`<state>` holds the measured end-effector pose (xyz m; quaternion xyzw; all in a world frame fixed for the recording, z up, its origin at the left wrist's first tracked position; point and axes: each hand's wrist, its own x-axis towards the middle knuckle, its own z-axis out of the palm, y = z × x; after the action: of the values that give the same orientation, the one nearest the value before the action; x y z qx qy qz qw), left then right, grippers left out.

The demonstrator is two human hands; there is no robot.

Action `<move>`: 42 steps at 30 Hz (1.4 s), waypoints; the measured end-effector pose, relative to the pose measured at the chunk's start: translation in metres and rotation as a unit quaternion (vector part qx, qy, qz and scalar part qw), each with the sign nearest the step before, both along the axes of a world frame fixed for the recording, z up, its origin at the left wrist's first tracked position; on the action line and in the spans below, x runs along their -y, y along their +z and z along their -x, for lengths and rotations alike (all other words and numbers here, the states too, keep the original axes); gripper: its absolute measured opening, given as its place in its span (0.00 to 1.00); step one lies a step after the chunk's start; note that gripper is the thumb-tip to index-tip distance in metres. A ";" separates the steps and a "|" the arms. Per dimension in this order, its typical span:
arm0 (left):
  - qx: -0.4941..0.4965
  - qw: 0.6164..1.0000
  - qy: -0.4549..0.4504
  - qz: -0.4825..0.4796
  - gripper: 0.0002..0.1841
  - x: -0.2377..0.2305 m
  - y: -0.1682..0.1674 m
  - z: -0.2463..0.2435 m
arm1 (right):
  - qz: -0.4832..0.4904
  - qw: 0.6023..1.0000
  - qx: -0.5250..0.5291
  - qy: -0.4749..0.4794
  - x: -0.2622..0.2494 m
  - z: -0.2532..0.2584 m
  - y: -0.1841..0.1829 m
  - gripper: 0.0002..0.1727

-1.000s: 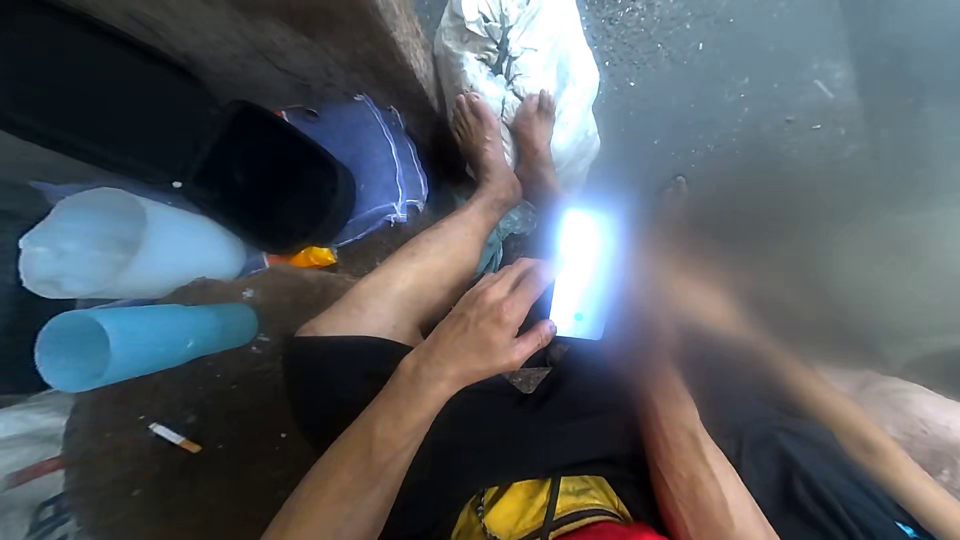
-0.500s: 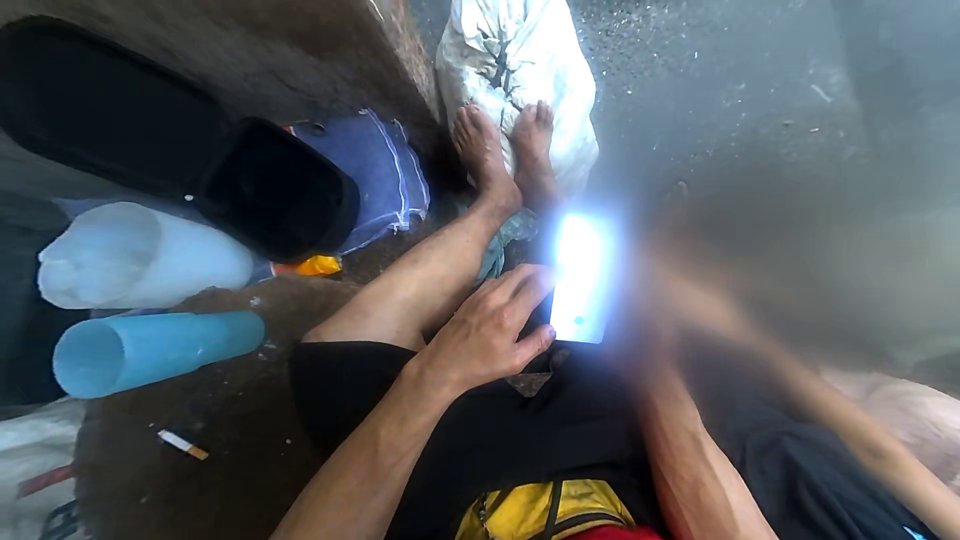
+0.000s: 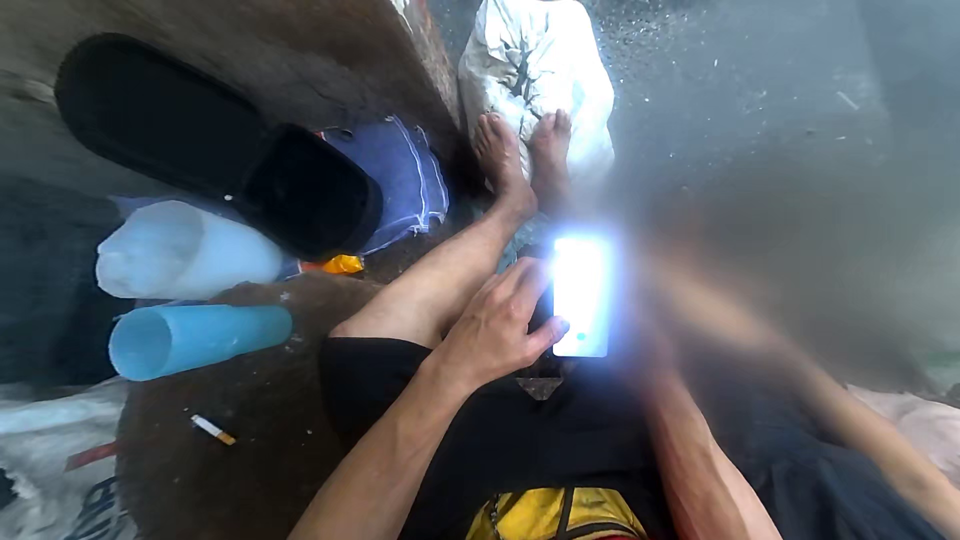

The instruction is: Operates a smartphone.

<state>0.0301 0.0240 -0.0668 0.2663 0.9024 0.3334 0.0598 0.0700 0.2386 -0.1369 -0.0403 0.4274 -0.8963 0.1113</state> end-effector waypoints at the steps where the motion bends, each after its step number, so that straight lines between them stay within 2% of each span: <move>1: -0.002 1.000 0.000 0.000 0.35 0.000 0.000 0.000 | 0.007 1.000 -0.005 0.001 0.000 0.000 -0.001 0.39; 6: -0.007 0.999 0.006 0.036 0.35 -0.003 0.000 0.000 | -0.011 1.000 -0.004 0.008 0.003 -0.002 0.004 0.40; 11: -0.017 0.990 -0.018 0.137 0.42 -0.009 0.001 -0.004 | -0.002 1.000 0.015 0.014 0.005 -0.003 0.005 0.37; 13: -0.015 0.989 -0.028 0.144 0.45 -0.009 0.002 -0.005 | -0.006 1.000 0.019 0.011 0.003 -0.003 0.005 0.38; 17: -0.010 0.994 -0.018 0.106 0.48 -0.006 0.000 -0.004 | -0.026 0.999 0.026 0.006 0.003 -0.003 0.007 0.40; 23: 0.067 0.997 0.025 -0.015 0.49 0.000 0.003 -0.001 | 0.024 0.998 0.057 -0.025 -0.002 -0.002 0.005 0.34; 26: 0.087 0.996 0.005 0.013 0.48 0.003 0.001 0.000 | 0.067 0.993 0.081 -0.046 -0.006 -0.001 0.009 0.32; 29: 0.106 0.992 -0.024 0.059 0.45 0.001 -0.001 -0.002 | 0.042 0.994 0.067 -0.071 -0.010 0.001 0.004 0.34; 35: 0.085 0.995 -0.057 0.005 0.42 -0.002 -0.004 -0.003 | 0.011 0.995 0.068 -0.077 -0.015 0.003 0.001 0.30; 42: 0.054 0.996 -0.072 0.007 0.41 -0.004 -0.005 -0.006 | -0.001 0.994 0.080 -0.069 -0.013 0.002 0.004 0.24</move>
<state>0.0356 0.0281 -0.0716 0.3122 0.8786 0.3356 0.1342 0.0679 0.2521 -0.1327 0.0613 0.4196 -0.9018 0.0835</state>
